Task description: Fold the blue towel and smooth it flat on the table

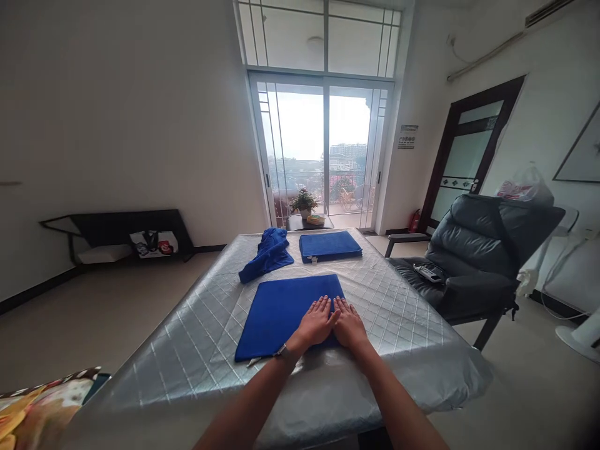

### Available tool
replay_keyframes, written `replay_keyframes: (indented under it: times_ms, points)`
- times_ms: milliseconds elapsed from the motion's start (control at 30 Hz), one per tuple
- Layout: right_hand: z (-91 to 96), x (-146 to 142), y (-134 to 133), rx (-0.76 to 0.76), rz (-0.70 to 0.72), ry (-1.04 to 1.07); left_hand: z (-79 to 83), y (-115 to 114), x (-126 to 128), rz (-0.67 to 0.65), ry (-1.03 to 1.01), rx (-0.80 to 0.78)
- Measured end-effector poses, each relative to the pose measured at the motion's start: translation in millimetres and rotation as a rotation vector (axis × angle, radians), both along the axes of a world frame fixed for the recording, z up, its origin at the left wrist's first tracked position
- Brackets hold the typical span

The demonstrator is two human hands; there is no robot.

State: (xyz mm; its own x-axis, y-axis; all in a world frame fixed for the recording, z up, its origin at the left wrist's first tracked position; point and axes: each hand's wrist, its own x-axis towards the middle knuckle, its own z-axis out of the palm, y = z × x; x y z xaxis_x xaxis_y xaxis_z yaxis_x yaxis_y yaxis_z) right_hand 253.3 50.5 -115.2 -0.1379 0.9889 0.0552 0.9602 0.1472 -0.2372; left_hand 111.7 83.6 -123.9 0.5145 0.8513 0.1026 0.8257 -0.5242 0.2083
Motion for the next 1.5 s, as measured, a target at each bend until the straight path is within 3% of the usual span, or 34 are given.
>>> replay_keyframes:
  times_ms: [67,167,333,467,567,867,1200,1500]
  points:
    - [-1.2,1,0,0.003,0.022,-0.017,-2.5,-5,18,-0.029,-0.019,0.007]
    - [-3.0,1,2,0.007,0.011,-0.008,-4.5,-8,8,0.007,-0.009,0.011]
    - [-3.4,-2,4,0.012,-0.026,0.035,-5.4,-12,-77,0.188,0.089,-0.044]
    - [-2.8,-2,4,0.001,-0.029,0.033,-17.8,-27,-152,0.295,0.157,0.005]
    - [-2.7,-2,4,-0.008,-0.02,0.007,-30.3,-40,-182,0.358,0.171,0.039]
    - [5.5,-4,6,-0.046,-0.023,-0.044,-33.1,-50,-176,0.433,0.128,0.05]
    - [-3.1,0,-29,-0.057,-0.02,-0.016,-48.2,-46,-182,0.436,0.089,0.122]
    - [-5.6,2,-26,-0.072,-0.023,0.011,-30.1,-55,-183,0.409,0.137,0.014]
